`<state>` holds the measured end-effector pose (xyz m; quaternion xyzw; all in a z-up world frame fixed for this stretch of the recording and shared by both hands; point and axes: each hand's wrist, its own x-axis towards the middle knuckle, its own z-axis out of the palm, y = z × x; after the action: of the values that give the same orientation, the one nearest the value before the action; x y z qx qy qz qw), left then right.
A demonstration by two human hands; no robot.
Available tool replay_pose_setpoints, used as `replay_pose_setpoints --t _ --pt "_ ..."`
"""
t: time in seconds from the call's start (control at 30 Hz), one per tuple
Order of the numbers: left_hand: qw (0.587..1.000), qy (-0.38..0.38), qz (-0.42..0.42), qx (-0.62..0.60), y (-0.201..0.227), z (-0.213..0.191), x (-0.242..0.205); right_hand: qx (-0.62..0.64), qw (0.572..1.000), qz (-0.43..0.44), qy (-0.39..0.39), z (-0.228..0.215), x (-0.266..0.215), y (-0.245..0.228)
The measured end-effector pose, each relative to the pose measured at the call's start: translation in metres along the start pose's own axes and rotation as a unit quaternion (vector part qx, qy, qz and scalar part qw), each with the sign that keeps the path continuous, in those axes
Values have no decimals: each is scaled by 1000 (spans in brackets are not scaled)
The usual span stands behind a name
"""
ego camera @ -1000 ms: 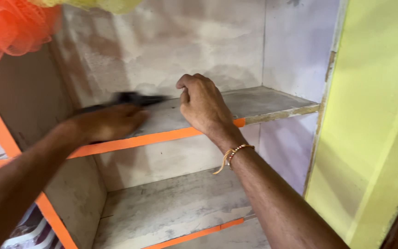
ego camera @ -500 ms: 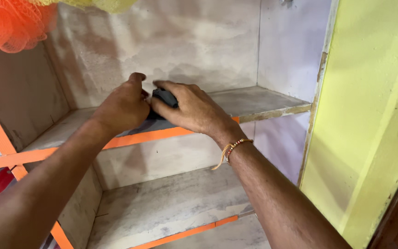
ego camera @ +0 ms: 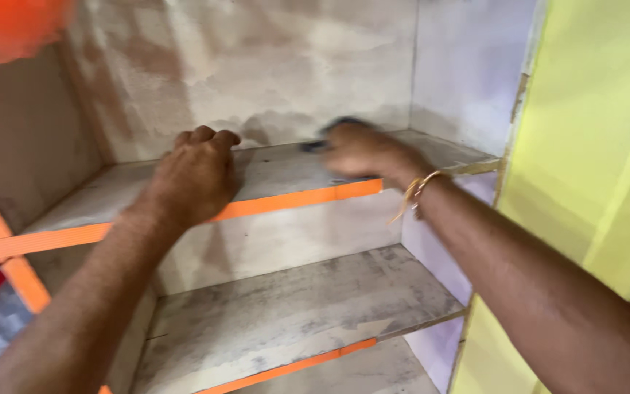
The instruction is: The person wipes the interior surfaces of a wooden shelving unit with a dark cloth. They clean the back wall, side walls, and shelf edges, moving the cloth back and forth to remove dust or residue.
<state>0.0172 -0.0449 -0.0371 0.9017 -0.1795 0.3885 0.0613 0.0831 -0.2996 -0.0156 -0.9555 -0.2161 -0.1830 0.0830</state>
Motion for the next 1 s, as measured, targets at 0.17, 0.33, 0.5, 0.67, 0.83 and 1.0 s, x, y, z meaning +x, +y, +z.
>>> replay_pose_setpoints --t 0.17,0.33,0.5,0.67,0.83,1.0 --pt "995 -23 95 -35 10 -1 9 66 994 -64 -52 -1 -36 -59" --pt "998 -39 13 -46 18 -12 2 -13 991 -98 87 -4 -6 20" --pt "992 -77 -74 -62 28 -18 3 27 991 111 -63 -4 8 9" --pt "995 -61 -46 -60 24 -10 6 104 961 -255 17 18 -6 -30" --pt "991 -91 -71 -69 13 -5 7 14 982 -190 -4 -5 -3 -10" --pt "994 -57 -35 -90 8 -5 9 -19 995 86 -49 -13 -5 -25"
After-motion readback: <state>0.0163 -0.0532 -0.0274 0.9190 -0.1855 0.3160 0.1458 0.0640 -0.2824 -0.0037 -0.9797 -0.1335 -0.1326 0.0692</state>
